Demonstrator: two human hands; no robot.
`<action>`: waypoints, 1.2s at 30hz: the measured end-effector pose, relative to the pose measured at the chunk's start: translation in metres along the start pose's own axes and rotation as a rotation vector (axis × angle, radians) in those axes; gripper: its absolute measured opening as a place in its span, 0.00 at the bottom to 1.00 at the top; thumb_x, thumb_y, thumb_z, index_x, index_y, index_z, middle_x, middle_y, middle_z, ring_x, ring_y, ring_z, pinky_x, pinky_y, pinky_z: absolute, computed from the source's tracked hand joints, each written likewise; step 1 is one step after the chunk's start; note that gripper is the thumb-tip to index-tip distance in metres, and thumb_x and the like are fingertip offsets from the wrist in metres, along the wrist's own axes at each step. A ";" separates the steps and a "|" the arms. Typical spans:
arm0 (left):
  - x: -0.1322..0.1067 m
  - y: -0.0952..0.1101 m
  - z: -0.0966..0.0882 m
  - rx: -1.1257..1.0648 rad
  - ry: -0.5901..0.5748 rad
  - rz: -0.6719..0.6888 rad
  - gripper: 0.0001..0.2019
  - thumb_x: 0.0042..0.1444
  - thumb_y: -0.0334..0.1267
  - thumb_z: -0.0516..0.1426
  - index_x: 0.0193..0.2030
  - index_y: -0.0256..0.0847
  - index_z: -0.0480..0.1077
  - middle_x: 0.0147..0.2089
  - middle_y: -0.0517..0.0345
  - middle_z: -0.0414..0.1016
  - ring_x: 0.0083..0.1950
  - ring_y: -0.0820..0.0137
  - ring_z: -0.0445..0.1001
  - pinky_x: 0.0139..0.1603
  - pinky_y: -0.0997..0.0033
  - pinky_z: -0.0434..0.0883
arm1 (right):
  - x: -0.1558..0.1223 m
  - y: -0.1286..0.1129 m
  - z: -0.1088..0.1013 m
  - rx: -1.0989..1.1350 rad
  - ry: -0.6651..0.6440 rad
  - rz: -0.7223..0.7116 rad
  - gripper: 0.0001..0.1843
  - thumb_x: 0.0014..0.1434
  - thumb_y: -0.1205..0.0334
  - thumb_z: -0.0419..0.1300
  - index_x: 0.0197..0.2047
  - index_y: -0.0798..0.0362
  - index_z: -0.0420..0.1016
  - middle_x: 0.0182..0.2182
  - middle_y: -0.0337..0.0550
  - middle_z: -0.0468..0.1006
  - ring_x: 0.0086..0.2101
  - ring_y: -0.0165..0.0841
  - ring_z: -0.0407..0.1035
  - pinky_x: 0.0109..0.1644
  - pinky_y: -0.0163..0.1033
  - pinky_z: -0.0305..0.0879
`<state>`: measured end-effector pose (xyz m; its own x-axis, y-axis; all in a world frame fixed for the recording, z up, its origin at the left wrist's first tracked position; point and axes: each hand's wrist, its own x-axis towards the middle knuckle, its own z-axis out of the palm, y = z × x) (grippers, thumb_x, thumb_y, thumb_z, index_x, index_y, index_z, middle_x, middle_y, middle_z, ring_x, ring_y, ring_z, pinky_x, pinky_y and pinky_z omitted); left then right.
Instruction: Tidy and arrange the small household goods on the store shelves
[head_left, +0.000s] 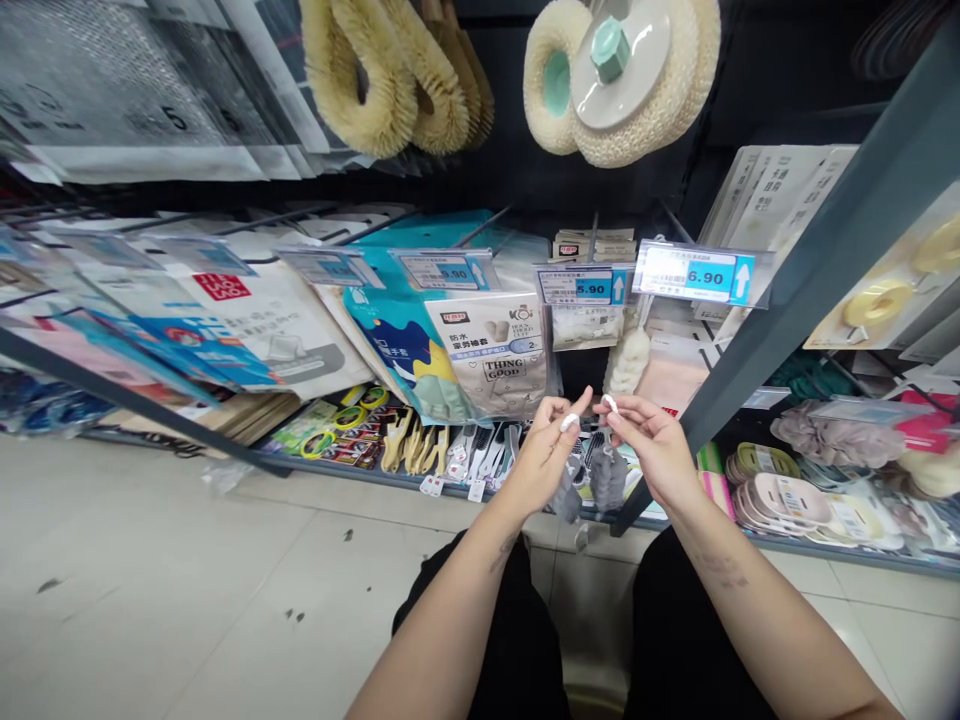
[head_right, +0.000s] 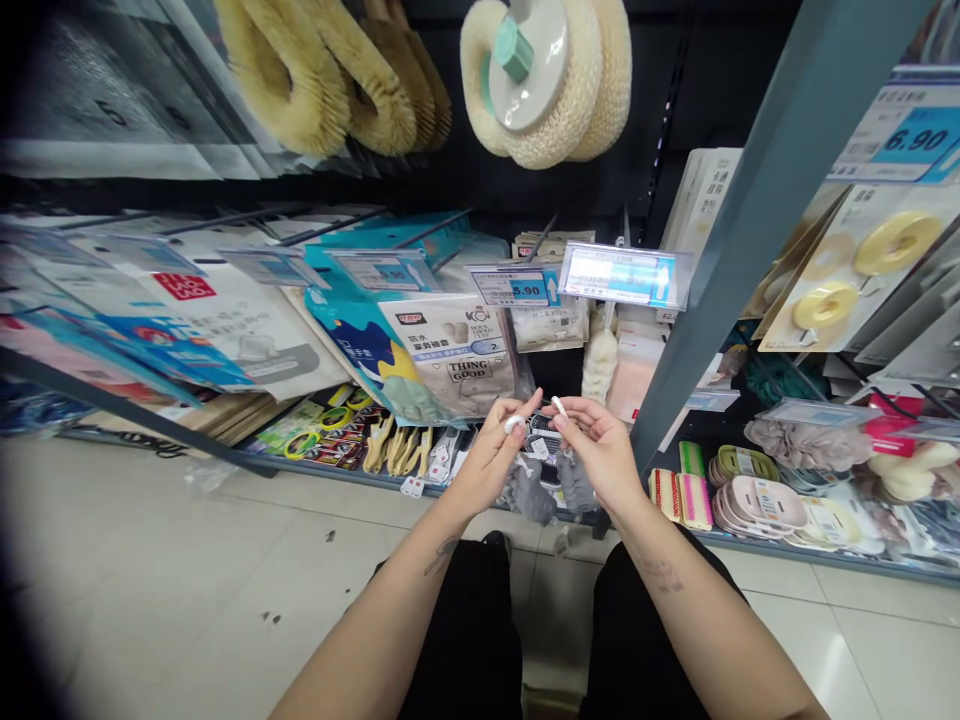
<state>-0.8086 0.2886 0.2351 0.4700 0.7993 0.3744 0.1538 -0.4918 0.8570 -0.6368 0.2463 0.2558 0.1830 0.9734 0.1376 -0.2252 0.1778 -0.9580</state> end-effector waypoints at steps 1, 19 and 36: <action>0.000 0.001 0.001 -0.015 -0.019 0.037 0.28 0.70 0.55 0.44 0.73 0.50 0.60 0.60 0.50 0.62 0.61 0.66 0.65 0.70 0.61 0.61 | 0.001 0.001 0.000 0.021 -0.025 0.001 0.21 0.51 0.50 0.75 0.44 0.52 0.80 0.40 0.47 0.80 0.40 0.36 0.74 0.38 0.35 0.71; 0.007 0.010 0.017 -0.267 -0.061 -0.136 0.32 0.68 0.57 0.46 0.74 0.44 0.57 0.68 0.47 0.68 0.66 0.62 0.68 0.70 0.59 0.63 | -0.004 -0.001 -0.008 -0.097 -0.291 0.041 0.15 0.47 0.68 0.69 0.40 0.51 0.75 0.34 0.38 0.76 0.33 0.29 0.70 0.37 0.33 0.66; 0.006 0.017 0.034 -0.127 0.047 -0.015 0.17 0.68 0.48 0.51 0.38 0.38 0.72 0.36 0.58 0.74 0.38 0.73 0.69 0.44 0.74 0.63 | -0.011 0.010 -0.003 -0.813 0.276 -0.505 0.12 0.63 0.60 0.60 0.39 0.50 0.86 0.25 0.40 0.65 0.28 0.32 0.60 0.34 0.39 0.57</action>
<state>-0.7736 0.2735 0.2397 0.4270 0.8230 0.3747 0.0480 -0.4344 0.8994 -0.6383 0.2374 0.2440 0.3161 0.7247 0.6123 0.6458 0.3084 -0.6985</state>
